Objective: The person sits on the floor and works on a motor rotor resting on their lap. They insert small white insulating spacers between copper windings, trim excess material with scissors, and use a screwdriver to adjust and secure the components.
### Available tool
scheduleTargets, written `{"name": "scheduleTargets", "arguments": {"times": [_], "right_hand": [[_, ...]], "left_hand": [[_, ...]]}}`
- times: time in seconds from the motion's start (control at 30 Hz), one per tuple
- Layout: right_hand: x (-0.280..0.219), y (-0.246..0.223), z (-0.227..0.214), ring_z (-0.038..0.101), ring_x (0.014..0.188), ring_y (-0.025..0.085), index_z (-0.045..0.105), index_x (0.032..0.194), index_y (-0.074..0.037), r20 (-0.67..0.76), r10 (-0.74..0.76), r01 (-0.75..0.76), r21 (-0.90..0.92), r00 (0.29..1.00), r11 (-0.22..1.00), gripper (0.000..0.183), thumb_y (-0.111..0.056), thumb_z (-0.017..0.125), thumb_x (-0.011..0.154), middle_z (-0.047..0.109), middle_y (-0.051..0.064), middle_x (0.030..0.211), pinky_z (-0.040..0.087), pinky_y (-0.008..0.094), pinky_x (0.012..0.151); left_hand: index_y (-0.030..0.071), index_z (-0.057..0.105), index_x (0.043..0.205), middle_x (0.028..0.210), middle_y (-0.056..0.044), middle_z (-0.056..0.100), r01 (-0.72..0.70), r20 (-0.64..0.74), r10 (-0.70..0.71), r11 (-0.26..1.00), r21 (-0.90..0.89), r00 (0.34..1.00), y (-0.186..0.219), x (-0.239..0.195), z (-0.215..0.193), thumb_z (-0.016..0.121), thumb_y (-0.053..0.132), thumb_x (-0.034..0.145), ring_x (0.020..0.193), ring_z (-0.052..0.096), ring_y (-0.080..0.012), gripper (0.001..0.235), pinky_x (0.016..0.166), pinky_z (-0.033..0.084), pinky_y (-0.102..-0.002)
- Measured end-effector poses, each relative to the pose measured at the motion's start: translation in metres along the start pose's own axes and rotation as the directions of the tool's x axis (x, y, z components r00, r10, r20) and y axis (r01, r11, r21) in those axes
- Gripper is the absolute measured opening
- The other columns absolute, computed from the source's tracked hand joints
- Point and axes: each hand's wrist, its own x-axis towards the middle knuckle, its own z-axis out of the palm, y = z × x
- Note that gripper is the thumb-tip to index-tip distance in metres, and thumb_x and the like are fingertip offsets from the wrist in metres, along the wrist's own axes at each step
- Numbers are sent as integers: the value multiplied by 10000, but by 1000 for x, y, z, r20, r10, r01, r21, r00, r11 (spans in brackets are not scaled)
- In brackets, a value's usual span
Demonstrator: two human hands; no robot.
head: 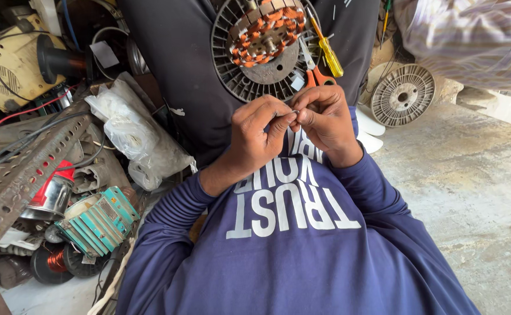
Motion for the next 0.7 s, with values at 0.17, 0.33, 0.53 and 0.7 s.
{"name": "scheduleTargets", "arguments": {"times": [0.17,0.33,0.53,0.7], "right_hand": [[-2,-11,11,668,758,147,694,1000,67,9,8,-7,-63,1000,998,133,-18,779,943,703,158,958,556,249,659],[-11,-17,19,612,695,91,682,1009,54,-97,-42,14,-268,994,963,108,-33,746,1002,699,124,896,505,202,628],[3,-1,20,665,927,143,666,1086,66,-91,-260,204,-403,961,892,191,75,757,919,672,115,1052,574,274,848],[8,-3,29,677,989,148,685,1046,34,-66,-321,251,-483,945,839,112,104,712,962,679,111,1105,612,294,893]], "left_hand": [[-8,652,922,855,-83,681,62,148,-46,993,-104,988,2,7,-12,709,94,1006,744,697,-175,144,647,539,-292],[5,633,924,840,-65,654,123,176,-94,979,-164,980,-7,4,-7,678,137,1036,735,648,-133,178,662,505,-268],[24,583,1015,908,-21,603,233,32,-237,902,-363,971,-22,-1,16,582,147,1119,753,565,-59,161,677,489,-229],[9,599,1064,1025,-71,569,145,26,-144,948,-283,989,-22,2,9,553,168,1114,889,564,-118,172,817,499,-260]]}}
